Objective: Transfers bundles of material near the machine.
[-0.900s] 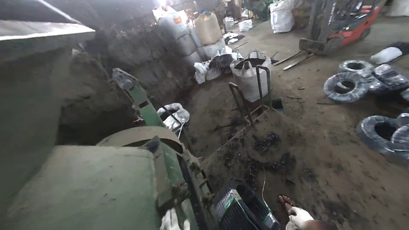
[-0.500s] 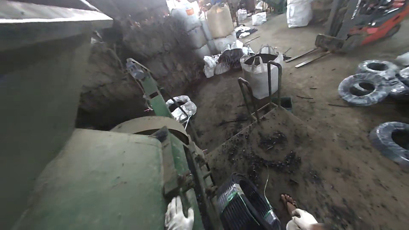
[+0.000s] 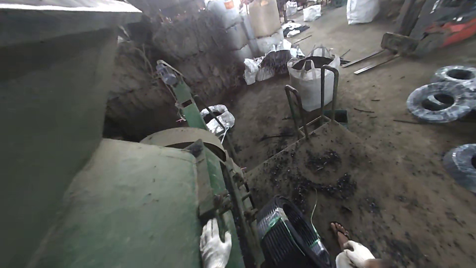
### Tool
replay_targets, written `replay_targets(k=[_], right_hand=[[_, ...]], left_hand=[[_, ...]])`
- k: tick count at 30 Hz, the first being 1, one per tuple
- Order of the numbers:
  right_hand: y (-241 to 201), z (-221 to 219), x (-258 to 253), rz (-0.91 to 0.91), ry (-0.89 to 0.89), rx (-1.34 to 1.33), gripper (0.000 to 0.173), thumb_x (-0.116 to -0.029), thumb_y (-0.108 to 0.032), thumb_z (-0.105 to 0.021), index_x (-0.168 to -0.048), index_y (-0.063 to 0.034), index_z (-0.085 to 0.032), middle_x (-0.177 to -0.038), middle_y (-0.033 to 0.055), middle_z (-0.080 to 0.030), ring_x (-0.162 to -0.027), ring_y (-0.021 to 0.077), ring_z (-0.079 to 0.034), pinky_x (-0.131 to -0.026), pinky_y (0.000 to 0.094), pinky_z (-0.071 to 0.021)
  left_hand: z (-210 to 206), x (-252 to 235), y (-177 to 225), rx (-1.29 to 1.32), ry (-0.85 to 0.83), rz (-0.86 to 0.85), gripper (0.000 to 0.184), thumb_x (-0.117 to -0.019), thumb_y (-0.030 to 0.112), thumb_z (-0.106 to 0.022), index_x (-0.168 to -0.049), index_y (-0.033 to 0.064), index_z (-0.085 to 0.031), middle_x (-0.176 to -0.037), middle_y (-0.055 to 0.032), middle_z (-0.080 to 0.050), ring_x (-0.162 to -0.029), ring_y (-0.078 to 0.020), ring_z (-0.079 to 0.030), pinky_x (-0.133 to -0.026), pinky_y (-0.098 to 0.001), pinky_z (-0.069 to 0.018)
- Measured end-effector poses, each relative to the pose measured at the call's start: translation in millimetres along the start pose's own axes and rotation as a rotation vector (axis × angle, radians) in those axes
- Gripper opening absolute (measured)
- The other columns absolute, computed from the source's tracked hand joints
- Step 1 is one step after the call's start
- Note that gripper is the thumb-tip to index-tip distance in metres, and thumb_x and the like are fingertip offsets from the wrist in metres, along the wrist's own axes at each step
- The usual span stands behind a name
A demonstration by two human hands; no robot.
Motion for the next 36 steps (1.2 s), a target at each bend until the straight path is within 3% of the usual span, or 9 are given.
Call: replay_targets(k=[10,20,31,36], right_hand=[[-8,0,5,0.000,-0.003,0.015,0.045,-0.0968,-0.047,-0.058,-0.134,-0.0238,-0.068,-0.133,0.0112,-0.069,-0.129,0.0304,-0.063,-0.111,0.0576,-0.0476],[-5,-2,-1,0.003,-0.021,0.089,0.046,-0.0964,-0.049,-0.056,-0.135,-0.0279,-0.068,-0.135,0.0079,-0.069,-0.131,0.0288,-0.062,-0.112,0.0575,-0.0464],[-12,2,9,0.019,-0.031,0.081,0.046,-0.0970,-0.049,-0.056,-0.136,-0.0269,-0.067,-0.137,0.0087,-0.068,-0.133,0.0296,-0.060,-0.113,0.0584,-0.0451],[-13,2,11,0.012,-0.026,0.087,0.046,-0.0967,-0.048,-0.056,-0.136,-0.0261,-0.067,-0.137,0.0094,-0.068,-0.132,0.0298,-0.060,-0.113,0.0577,-0.0450]], left_hand=[[-3,-1,-2,-0.014,-0.005,0.018,0.081,-0.0860,0.055,-0.055,-0.155,0.0145,-0.045,-0.162,-0.0089,-0.041,-0.152,-0.0280,-0.034,-0.124,-0.0472,-0.0280],[-5,-2,-1,-0.046,0.022,0.020,0.080,-0.0857,0.057,-0.052,-0.154,0.0160,-0.048,-0.161,-0.0066,-0.043,-0.151,-0.0259,-0.036,-0.124,-0.0450,-0.0278],[0,-2,0,-0.013,0.001,0.003,0.080,-0.0857,0.054,-0.054,-0.154,0.0136,-0.047,-0.160,-0.0113,-0.043,-0.150,-0.0309,-0.036,-0.123,-0.0490,-0.0296],[1,-1,0,-0.020,0.000,0.002,0.079,-0.0866,0.054,-0.053,-0.154,0.0135,-0.047,-0.161,-0.0104,-0.043,-0.151,-0.0288,-0.036,-0.124,-0.0483,-0.0286]])
Point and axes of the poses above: each hand's wrist, its own x-axis away from the middle knuckle, its own z-axis out of the back of the hand, y = z × x, the point moved 3 cm from there along -x, towards the middle knuckle
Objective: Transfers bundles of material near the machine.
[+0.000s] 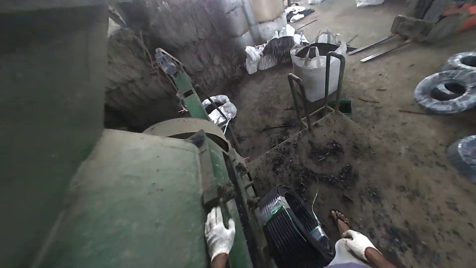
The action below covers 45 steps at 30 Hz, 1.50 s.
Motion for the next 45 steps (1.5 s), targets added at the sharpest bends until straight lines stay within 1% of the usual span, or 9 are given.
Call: replay_targets(k=[3,6,13,17,20,24,28,38,45], right_hand=[[2,-1,-3,-0.001,-0.001,0.010,0.047,-0.0968,-0.050,-0.055,-0.136,-0.0280,-0.067,-0.137,0.0080,-0.068,-0.133,0.0288,-0.060,-0.113,0.0573,-0.0451],[1,-2,-1,-0.003,0.018,-0.002,0.047,-0.0952,-0.049,-0.056,-0.134,-0.0260,-0.068,-0.136,0.0076,-0.068,-0.131,0.0279,-0.062,-0.112,0.0563,-0.0464],[4,-4,-6,-0.011,0.019,-0.005,0.046,-0.0954,-0.048,-0.056,-0.134,-0.0266,-0.068,-0.135,0.0067,-0.069,-0.129,0.0273,-0.063,-0.111,0.0564,-0.0473],[5,-6,-8,0.004,0.010,0.004,0.046,-0.0962,-0.048,-0.055,-0.135,-0.0263,-0.068,-0.135,0.0069,-0.069,-0.131,0.0268,-0.062,-0.112,0.0559,-0.0461],[7,-8,-10,0.001,0.019,-0.005,0.045,-0.0959,-0.047,-0.056,-0.134,-0.0266,-0.069,-0.134,0.0065,-0.070,-0.130,0.0269,-0.062,-0.112,0.0561,-0.0465],[5,-6,-7,0.000,0.003,0.001,0.046,-0.0959,-0.047,-0.056,-0.135,-0.0275,-0.068,-0.135,0.0068,-0.069,-0.131,0.0275,-0.062,-0.112,0.0565,-0.0464],[6,-8,-8,0.017,0.019,0.014,0.045,-0.0954,-0.047,-0.056,-0.134,-0.0273,-0.068,-0.134,0.0073,-0.070,-0.129,0.0280,-0.063,-0.111,0.0572,-0.0472],[5,-6,-4,0.009,0.015,-0.005,0.045,-0.0961,-0.046,-0.056,-0.135,-0.0270,-0.068,-0.135,0.0067,-0.069,-0.130,0.0272,-0.062,-0.112,0.0565,-0.0461],[8,-9,-7,0.009,0.017,0.006,0.046,-0.0954,-0.048,-0.056,-0.135,-0.0280,-0.068,-0.135,0.0066,-0.069,-0.131,0.0273,-0.062,-0.112,0.0569,-0.0462]], left_hand=[[-1,-1,0,-0.018,0.008,0.008,0.078,-0.0866,0.055,-0.052,-0.154,0.0159,-0.047,-0.161,-0.0079,-0.043,-0.151,-0.0268,-0.035,-0.124,-0.0461,-0.0271],[-2,-1,0,-0.023,0.014,0.009,0.078,-0.0862,0.055,-0.052,-0.154,0.0165,-0.047,-0.160,-0.0071,-0.043,-0.151,-0.0266,-0.035,-0.124,-0.0458,-0.0270],[-4,-1,-1,-0.030,0.015,0.011,0.079,-0.0869,0.056,-0.052,-0.155,0.0160,-0.046,-0.161,-0.0074,-0.043,-0.151,-0.0268,-0.035,-0.124,-0.0454,-0.0270],[-6,-1,-3,-0.016,0.011,0.001,0.079,-0.0868,0.056,-0.051,-0.154,0.0141,-0.047,-0.161,-0.0084,-0.042,-0.152,-0.0287,-0.035,-0.124,-0.0474,-0.0280],[-7,-1,-3,-0.022,0.018,0.003,0.079,-0.0861,0.056,-0.051,-0.154,0.0159,-0.047,-0.161,-0.0070,-0.043,-0.151,-0.0270,-0.035,-0.123,-0.0472,-0.0286],[-5,0,-2,-0.015,0.013,0.004,0.079,-0.0860,0.055,-0.052,-0.154,0.0155,-0.047,-0.161,-0.0078,-0.043,-0.152,-0.0276,-0.035,-0.124,-0.0475,-0.0279],[-4,0,-2,-0.008,0.022,0.000,0.078,-0.0865,0.054,-0.052,-0.153,0.0146,-0.049,-0.160,-0.0091,-0.043,-0.151,-0.0283,-0.036,-0.123,-0.0475,-0.0298],[-7,0,-2,-0.011,0.026,0.000,0.079,-0.0860,0.055,-0.053,-0.154,0.0161,-0.048,-0.161,-0.0083,-0.043,-0.151,-0.0275,-0.035,-0.123,-0.0472,-0.0291],[-6,-1,-2,-0.012,0.013,0.007,0.079,-0.0864,0.055,-0.053,-0.155,0.0158,-0.047,-0.161,-0.0079,-0.042,-0.152,-0.0275,-0.034,-0.124,-0.0471,-0.0285]])
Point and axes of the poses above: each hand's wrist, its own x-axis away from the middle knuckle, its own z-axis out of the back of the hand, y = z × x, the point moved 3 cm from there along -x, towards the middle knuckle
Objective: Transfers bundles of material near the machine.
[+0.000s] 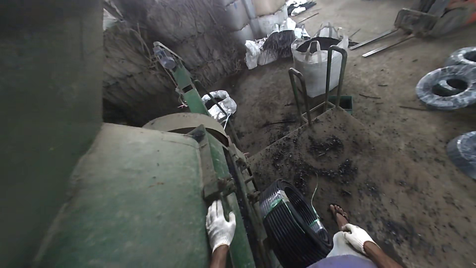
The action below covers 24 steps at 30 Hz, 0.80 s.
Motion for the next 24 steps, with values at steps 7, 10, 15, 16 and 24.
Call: replay_targets(k=[7,10,15,16,24], right_hand=[[0.2,0.4,1.2,-0.006,0.010,-0.010,0.045,-0.0937,-0.049,-0.056,-0.133,-0.0300,-0.069,-0.134,0.0051,-0.070,-0.130,0.0260,-0.063,-0.111,0.0565,-0.0471],[-0.9,1.7,3.3,-0.005,0.007,-0.011,0.046,-0.0954,-0.049,-0.056,-0.134,-0.0282,-0.068,-0.135,0.0068,-0.069,-0.130,0.0274,-0.062,-0.112,0.0572,-0.0461],[-0.9,-0.4,-0.4,-0.007,0.006,-0.008,0.046,-0.0960,-0.049,-0.056,-0.135,-0.0282,-0.068,-0.135,0.0064,-0.069,-0.131,0.0274,-0.062,-0.112,0.0563,-0.0459],[-0.6,-0.9,-0.9,-0.006,0.011,-0.007,0.045,-0.0958,-0.049,-0.056,-0.134,-0.0285,-0.068,-0.135,0.0061,-0.069,-0.131,0.0272,-0.062,-0.112,0.0562,-0.0462],[-3.7,1.8,3.3,0.000,0.002,-0.008,0.045,-0.0966,-0.048,-0.055,-0.135,-0.0281,-0.068,-0.136,0.0068,-0.069,-0.131,0.0271,-0.061,-0.113,0.0563,-0.0455]], left_hand=[[0.9,-0.4,0.8,0.000,0.006,0.001,0.079,-0.0859,0.055,-0.053,-0.154,0.0162,-0.048,-0.161,-0.0078,-0.043,-0.151,-0.0275,-0.035,-0.123,-0.0471,-0.0294],[1.0,-0.3,1.0,0.011,-0.005,0.007,0.078,-0.0863,0.055,-0.053,-0.154,0.0160,-0.047,-0.161,-0.0076,-0.042,-0.152,-0.0271,-0.034,-0.124,-0.0478,-0.0283],[2.5,-0.7,1.2,0.009,-0.002,0.006,0.079,-0.0861,0.055,-0.053,-0.154,0.0165,-0.047,-0.161,-0.0071,-0.043,-0.152,-0.0269,-0.034,-0.124,-0.0468,-0.0283],[1.7,-0.5,1.0,0.007,-0.001,0.005,0.079,-0.0861,0.055,-0.053,-0.154,0.0163,-0.047,-0.161,-0.0073,-0.043,-0.152,-0.0271,-0.034,-0.124,-0.0468,-0.0280],[1.3,-0.7,1.3,0.009,-0.008,0.007,0.078,-0.0863,0.054,-0.053,-0.154,0.0163,-0.047,-0.161,-0.0070,-0.043,-0.152,-0.0269,-0.034,-0.124,-0.0469,-0.0275]])
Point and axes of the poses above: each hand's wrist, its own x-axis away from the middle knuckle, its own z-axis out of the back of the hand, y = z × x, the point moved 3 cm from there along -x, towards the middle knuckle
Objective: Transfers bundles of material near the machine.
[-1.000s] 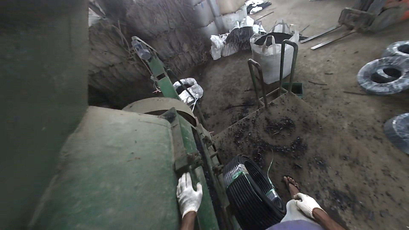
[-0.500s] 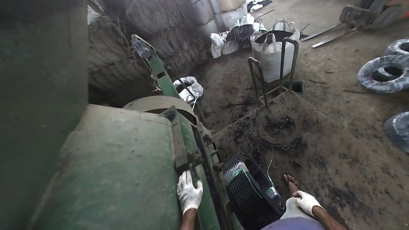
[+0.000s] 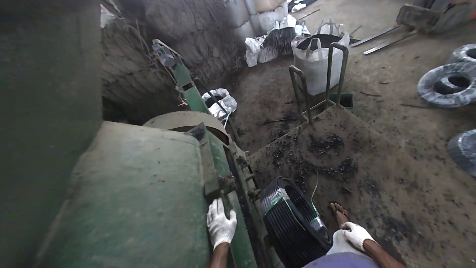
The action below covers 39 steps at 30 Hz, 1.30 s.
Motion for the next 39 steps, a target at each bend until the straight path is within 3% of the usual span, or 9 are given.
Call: replay_targets(k=[39], right_hand=[[5,-8,-11,0.003,-0.007,0.029,0.045,-0.0940,-0.049,-0.057,-0.133,-0.0299,-0.069,-0.133,0.0050,-0.070,-0.129,0.0261,-0.063,-0.111,0.0562,-0.0474]], left_hand=[[-6,-1,-2,-0.023,-0.008,0.008,0.078,-0.0876,0.056,-0.051,-0.156,0.0178,-0.045,-0.162,-0.0055,-0.042,-0.153,-0.0257,-0.033,-0.124,-0.0461,-0.0275]])
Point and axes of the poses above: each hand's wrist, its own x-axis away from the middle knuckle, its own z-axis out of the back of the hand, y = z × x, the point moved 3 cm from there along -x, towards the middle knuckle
